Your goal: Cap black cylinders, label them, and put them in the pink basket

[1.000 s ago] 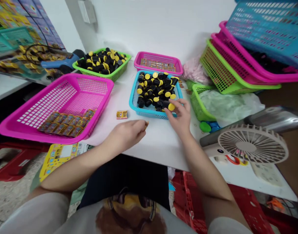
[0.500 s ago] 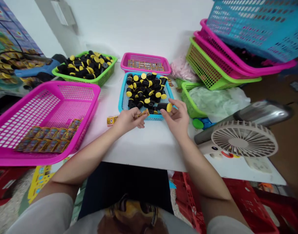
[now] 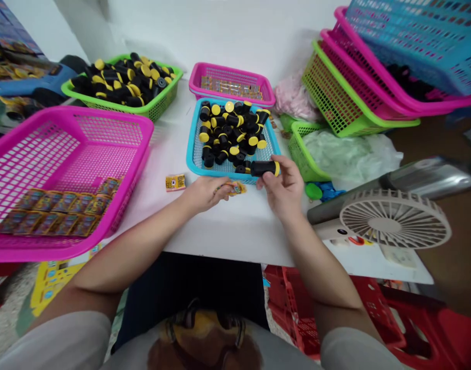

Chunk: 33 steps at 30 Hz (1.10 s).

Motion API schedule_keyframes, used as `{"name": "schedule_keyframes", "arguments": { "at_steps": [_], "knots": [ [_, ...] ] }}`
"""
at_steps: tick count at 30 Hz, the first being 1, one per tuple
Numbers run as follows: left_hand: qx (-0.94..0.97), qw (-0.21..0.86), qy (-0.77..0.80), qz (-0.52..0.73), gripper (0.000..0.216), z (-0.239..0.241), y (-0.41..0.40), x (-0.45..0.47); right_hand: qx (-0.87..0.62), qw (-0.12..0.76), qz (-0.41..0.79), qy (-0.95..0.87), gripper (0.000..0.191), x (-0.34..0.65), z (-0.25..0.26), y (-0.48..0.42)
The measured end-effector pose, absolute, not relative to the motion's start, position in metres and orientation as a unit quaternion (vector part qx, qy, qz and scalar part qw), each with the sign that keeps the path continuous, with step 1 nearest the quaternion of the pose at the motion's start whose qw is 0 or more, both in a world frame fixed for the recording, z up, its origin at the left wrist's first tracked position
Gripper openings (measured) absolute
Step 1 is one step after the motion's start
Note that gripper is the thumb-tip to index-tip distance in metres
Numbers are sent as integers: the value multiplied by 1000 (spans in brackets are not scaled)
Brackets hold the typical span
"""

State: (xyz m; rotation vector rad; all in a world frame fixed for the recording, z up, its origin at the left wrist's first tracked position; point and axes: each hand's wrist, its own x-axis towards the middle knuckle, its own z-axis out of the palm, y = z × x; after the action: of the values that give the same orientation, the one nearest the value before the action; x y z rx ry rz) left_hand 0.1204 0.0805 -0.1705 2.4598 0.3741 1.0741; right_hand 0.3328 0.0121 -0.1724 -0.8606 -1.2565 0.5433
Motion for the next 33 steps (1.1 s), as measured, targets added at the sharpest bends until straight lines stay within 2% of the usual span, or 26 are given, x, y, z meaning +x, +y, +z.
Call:
{"name": "schedule_keyframes", "arguments": {
  "at_steps": [7,12,23,33],
  "knots": [
    [892,313,137,295,89,-180,80,124,-354,663,295,-590,44,329,-163,0],
    [906,298,153,258,94,-174,80,125,-374,639,290,-606,46,326,-161,-6],
    [887,325,150,292,92,-179,83,121,-380,602,302,-634,36,331,-158,-1],
    [898,175,220,338,90,-170,80,115,-419,582,270,-643,37,332,-157,-1]
  ]
}}
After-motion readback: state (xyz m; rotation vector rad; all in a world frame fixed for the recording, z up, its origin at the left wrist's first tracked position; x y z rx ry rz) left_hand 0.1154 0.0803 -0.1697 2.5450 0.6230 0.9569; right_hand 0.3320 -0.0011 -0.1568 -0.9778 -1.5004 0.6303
